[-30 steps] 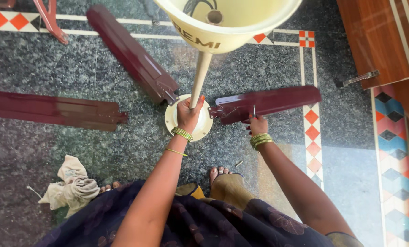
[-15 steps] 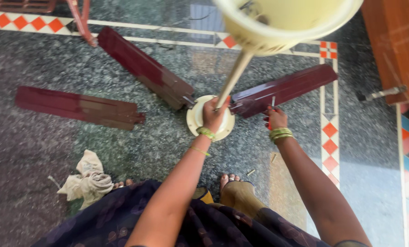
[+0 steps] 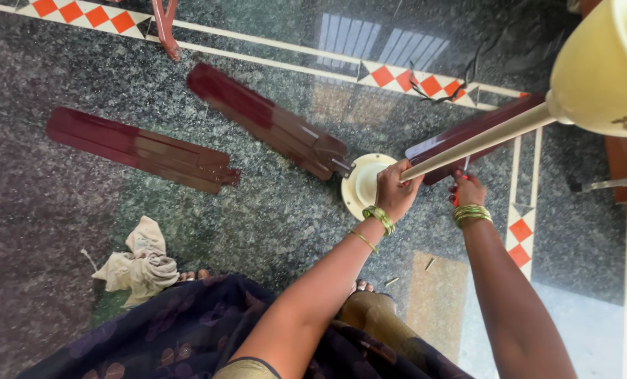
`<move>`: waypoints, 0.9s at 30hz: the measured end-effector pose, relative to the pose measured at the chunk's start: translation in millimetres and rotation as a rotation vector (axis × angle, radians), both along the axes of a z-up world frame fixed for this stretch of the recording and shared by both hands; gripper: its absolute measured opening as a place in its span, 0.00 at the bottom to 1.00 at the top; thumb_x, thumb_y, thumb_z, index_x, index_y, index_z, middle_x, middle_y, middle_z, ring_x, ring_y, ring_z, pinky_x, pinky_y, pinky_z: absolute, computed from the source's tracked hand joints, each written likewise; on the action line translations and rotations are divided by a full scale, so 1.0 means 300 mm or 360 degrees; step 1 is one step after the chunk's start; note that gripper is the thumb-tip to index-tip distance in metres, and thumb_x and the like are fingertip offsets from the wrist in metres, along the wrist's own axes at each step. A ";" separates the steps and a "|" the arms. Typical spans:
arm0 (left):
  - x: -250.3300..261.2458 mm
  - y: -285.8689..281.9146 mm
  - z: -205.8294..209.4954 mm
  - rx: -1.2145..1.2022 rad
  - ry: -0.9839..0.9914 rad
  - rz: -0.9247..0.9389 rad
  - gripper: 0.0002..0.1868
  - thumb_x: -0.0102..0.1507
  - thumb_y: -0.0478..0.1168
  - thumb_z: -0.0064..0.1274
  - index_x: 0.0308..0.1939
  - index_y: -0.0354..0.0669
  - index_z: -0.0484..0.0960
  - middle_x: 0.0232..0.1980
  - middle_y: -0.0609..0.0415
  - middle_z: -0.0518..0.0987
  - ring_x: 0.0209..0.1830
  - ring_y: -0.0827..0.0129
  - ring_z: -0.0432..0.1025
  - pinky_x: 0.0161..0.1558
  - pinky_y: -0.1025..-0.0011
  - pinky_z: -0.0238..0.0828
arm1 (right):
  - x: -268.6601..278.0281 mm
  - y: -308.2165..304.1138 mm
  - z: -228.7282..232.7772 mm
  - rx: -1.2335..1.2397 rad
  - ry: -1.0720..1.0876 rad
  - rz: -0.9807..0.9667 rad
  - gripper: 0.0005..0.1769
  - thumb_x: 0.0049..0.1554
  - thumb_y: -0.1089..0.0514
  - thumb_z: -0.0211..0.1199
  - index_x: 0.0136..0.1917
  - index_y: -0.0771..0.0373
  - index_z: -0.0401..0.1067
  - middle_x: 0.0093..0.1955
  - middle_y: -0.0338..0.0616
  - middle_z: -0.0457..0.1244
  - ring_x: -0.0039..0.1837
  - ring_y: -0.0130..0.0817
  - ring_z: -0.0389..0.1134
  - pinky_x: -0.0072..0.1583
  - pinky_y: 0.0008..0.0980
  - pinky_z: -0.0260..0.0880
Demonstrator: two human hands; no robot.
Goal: The person attaches maroon fan blades to a white ceiling fan hub using a red screwdriver. They align each blade and tighten the screws to secure it to the hub.
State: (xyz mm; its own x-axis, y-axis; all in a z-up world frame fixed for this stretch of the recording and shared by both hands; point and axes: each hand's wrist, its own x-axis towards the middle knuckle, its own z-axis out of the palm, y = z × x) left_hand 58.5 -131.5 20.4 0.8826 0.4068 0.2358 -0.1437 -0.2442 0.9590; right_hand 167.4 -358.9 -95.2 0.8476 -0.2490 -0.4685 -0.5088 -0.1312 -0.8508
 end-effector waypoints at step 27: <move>0.038 0.458 -0.049 -0.0121 0.0297 -0.0250 0.22 0.63 0.53 0.52 0.31 0.35 0.81 0.20 0.47 0.75 0.21 0.65 0.71 0.28 0.62 0.64 | -0.043 0.646 0.046 0.0155 -0.0014 0.0928 0.18 0.59 0.52 0.60 0.62 0.57 0.72 0.28 0.32 0.58 0.26 0.22 0.57 0.27 0.27 0.55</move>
